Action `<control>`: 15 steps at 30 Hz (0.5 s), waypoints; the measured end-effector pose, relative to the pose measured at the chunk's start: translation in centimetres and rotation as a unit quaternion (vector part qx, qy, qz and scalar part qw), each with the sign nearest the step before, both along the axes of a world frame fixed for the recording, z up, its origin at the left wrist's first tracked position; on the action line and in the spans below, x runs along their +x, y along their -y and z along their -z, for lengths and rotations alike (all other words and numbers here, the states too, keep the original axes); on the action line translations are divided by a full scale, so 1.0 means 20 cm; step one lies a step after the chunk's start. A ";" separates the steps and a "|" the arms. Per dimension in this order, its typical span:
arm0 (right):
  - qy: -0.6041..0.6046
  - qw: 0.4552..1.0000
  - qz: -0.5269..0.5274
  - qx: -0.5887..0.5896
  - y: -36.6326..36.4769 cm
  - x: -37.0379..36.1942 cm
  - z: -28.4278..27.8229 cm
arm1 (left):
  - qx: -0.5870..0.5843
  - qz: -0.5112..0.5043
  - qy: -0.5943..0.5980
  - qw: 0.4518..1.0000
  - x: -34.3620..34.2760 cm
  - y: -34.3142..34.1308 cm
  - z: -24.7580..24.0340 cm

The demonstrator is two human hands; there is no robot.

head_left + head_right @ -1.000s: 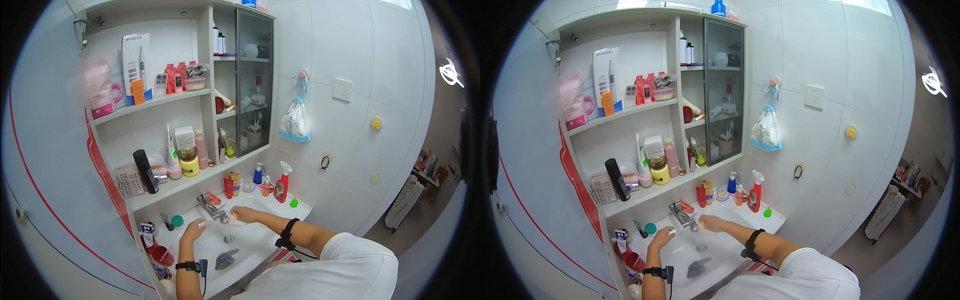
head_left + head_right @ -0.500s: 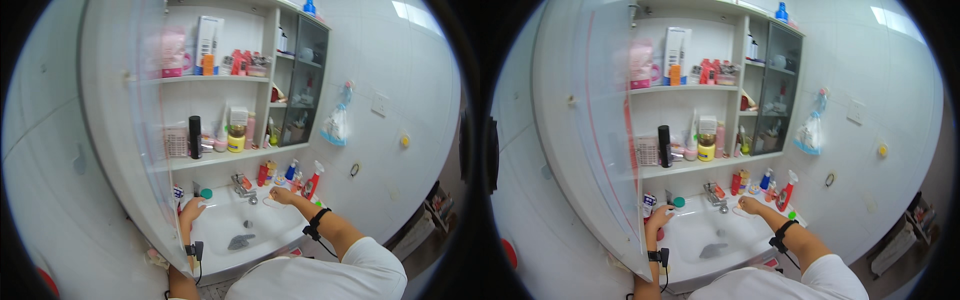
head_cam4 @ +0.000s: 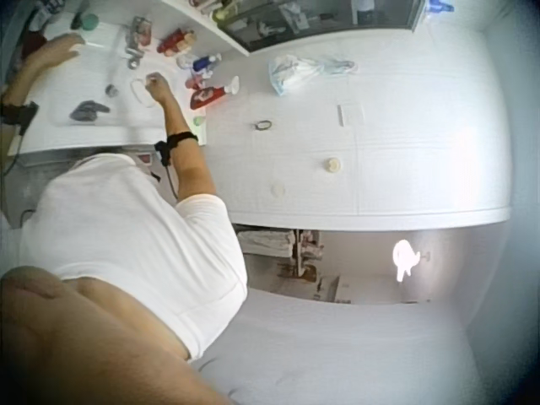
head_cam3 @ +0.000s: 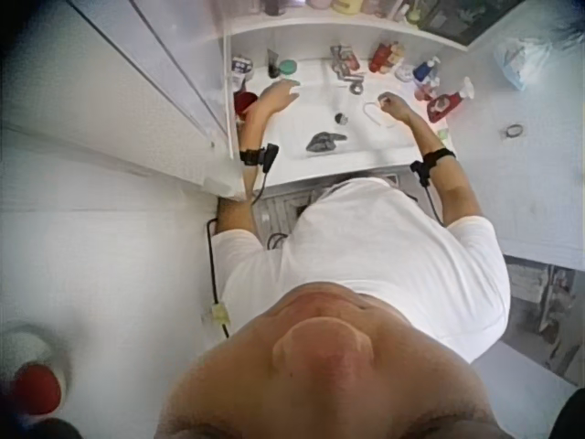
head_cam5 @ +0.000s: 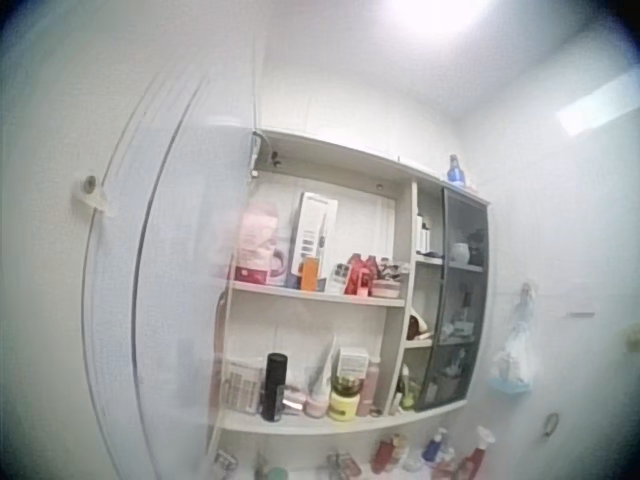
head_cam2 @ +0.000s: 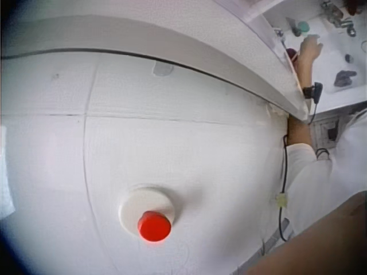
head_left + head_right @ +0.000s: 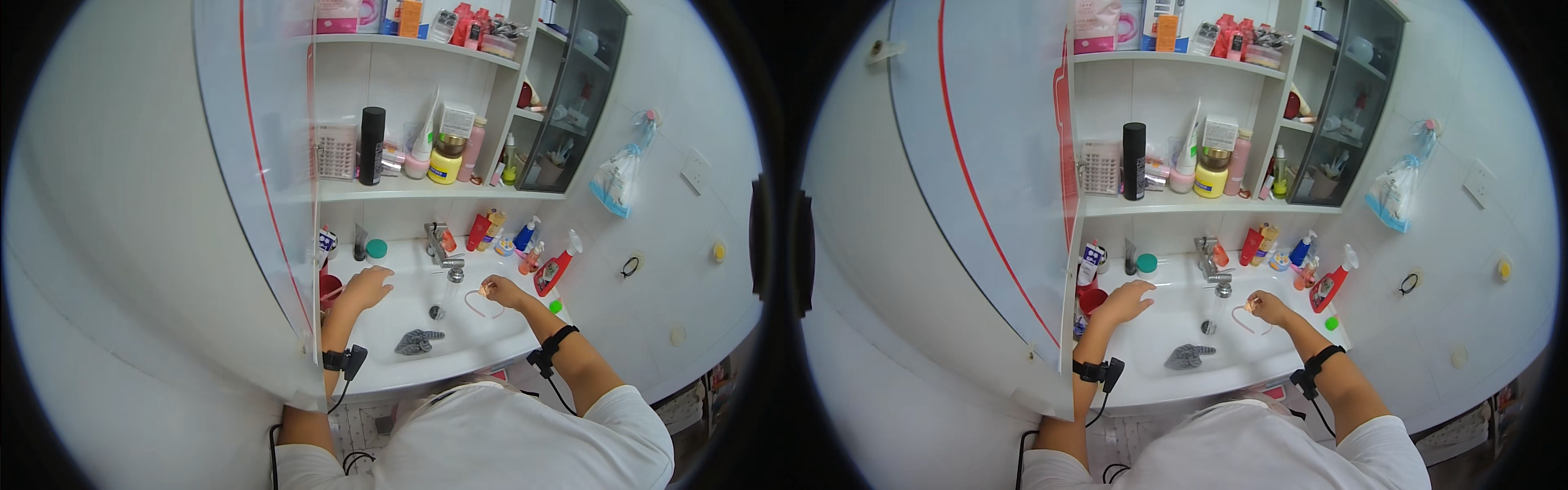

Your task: The person washes a rag in a bathroom sink, rubbing it under running water, squeezing it, and hanging a bag from a wall hook.

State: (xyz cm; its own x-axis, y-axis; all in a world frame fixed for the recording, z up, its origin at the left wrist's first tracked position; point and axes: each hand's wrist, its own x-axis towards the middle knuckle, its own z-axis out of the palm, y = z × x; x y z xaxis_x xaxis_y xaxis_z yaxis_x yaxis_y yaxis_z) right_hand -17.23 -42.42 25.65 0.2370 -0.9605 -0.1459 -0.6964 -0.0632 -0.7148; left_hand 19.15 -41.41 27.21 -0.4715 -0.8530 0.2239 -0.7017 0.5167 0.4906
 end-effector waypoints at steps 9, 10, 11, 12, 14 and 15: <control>0.062 0.996 -0.032 0.051 -0.06 0.01 0.16 | -0.043 0.025 0.101 0.994 -0.18 -0.09 0.20; 0.054 0.997 -0.030 0.052 -0.06 0.01 0.16 | -0.053 0.004 0.077 0.996 -0.21 -0.07 0.20; 0.046 0.997 -0.028 0.053 -0.05 0.01 0.17 | -0.048 0.007 0.083 0.995 -0.24 -0.07 0.21; 0.051 0.997 -0.025 0.058 -0.05 0.01 0.18 | -0.015 0.002 0.005 1.000 -0.27 -0.07 0.22; 0.065 0.995 -0.056 0.043 -0.04 0.00 0.18 | 0.024 0.003 -0.073 0.997 -0.37 -0.07 0.21; 0.068 0.995 -0.051 0.047 -0.01 0.02 0.18 | 0.049 -0.002 -0.114 0.992 -0.41 -0.06 0.21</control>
State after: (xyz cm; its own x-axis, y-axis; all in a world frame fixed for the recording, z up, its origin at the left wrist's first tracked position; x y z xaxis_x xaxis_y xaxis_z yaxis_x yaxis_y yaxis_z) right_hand -16.92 -42.28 22.05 0.3571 -0.9139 -0.1933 -0.5862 -0.0581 -0.8081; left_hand 10.99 -40.24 22.99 -0.4149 -0.8776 0.2401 -0.5687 0.4562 0.6844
